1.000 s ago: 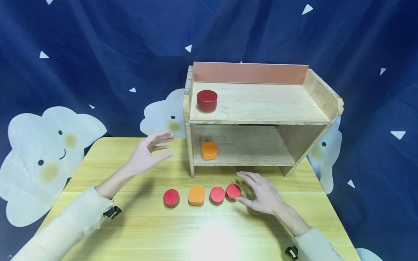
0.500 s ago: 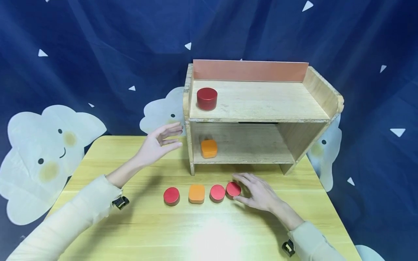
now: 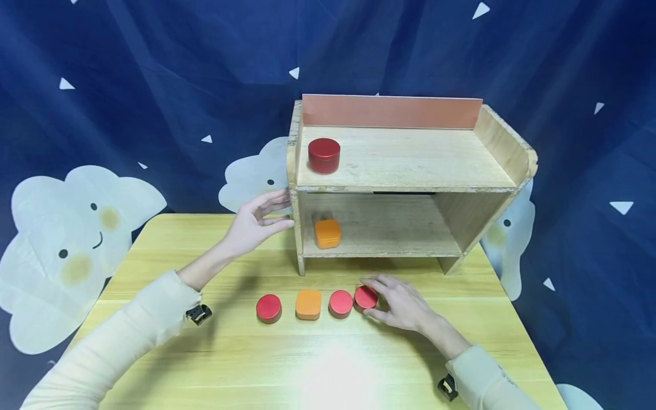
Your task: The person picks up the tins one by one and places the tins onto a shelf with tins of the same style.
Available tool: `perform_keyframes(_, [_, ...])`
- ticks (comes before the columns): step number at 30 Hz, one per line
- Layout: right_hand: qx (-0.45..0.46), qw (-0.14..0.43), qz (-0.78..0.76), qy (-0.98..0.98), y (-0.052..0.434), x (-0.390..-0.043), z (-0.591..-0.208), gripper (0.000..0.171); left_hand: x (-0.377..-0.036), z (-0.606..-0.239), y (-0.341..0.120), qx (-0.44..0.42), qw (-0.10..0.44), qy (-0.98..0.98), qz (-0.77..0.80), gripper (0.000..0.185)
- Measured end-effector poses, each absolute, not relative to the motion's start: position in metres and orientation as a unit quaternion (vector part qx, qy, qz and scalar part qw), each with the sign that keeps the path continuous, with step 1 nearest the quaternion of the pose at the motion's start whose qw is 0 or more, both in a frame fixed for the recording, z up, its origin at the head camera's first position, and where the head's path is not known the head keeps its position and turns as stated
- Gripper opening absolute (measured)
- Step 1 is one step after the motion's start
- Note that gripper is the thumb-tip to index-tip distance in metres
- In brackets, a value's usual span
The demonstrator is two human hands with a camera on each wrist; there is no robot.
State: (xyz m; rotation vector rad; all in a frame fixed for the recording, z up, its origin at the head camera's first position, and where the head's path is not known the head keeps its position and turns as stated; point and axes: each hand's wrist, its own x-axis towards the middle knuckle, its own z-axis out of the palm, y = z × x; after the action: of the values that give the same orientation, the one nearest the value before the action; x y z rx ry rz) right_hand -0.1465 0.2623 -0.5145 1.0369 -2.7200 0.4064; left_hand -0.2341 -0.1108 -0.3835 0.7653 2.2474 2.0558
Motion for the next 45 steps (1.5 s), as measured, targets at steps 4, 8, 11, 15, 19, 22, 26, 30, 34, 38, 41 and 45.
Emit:
perform_keyframes(4, [0.353,0.099,0.142,-0.919,0.261,-0.147,-0.517,0.064,-0.235,-0.384,-0.108,0.245,-0.006,0.710,0.660,0.064])
perform_keyframes(8, [0.353,0.096,0.144,-0.920,0.261,-0.147,-0.517,0.062,-0.236,-0.385,-0.108,0.237,-0.009,0.719,0.654,0.061])
perform_keyframes(11, [0.350,0.091,0.144,-0.921,0.261,-0.147,-0.517,0.060,-0.236,-0.385,-0.108,0.234,-0.007,0.721,0.652,0.060])
perform_keyframes(15, [0.346,0.086,0.145,-0.923,0.261,-0.148,-0.516,0.059,-0.236,-0.384,-0.107,0.235,-0.009,0.721,0.652,0.061])
perform_keyframes(19, [0.348,0.089,0.145,-0.922,0.260,-0.148,-0.517,0.058,-0.236,-0.384,-0.107,0.235,-0.009,0.718,0.655,0.061])
perform_keyframes(22, [0.352,0.095,0.148,-0.919,0.261,-0.148,-0.519,0.058,-0.236,-0.385,-0.107,0.235,-0.008,0.719,0.654,0.060])
perform_keyframes(26, [0.352,0.101,0.152,-0.918,0.261,-0.148,-0.520,0.057,-0.236,-0.385,-0.107,0.235,-0.007,0.720,0.653,0.059])
perform_keyframes(30, [0.351,0.104,0.152,-0.918,0.263,-0.146,-0.521,0.057,-0.236,-0.385,-0.107,0.234,-0.007,0.720,0.653,0.059])
perform_keyframes(34, [0.352,0.112,0.152,-0.917,0.265,-0.143,-0.521,0.056,-0.236,-0.385,-0.108,0.232,-0.005,0.719,0.655,0.059])
perform_keyframes(38, [0.349,0.117,0.153,-0.917,0.269,-0.139,-0.519,0.057,-0.237,-0.385,-0.108,0.234,-0.006,0.718,0.655,0.059])
perform_keyframes(41, [0.350,0.125,0.153,-0.916,0.271,-0.136,-0.517,0.058,-0.237,-0.386,-0.108,0.234,-0.008,0.719,0.654,0.058])
perform_keyframes(45, [0.349,0.139,0.151,-0.914,0.275,-0.131,-0.513,0.058,-0.237,-0.387,-0.108,0.236,-0.013,0.720,0.652,0.058])
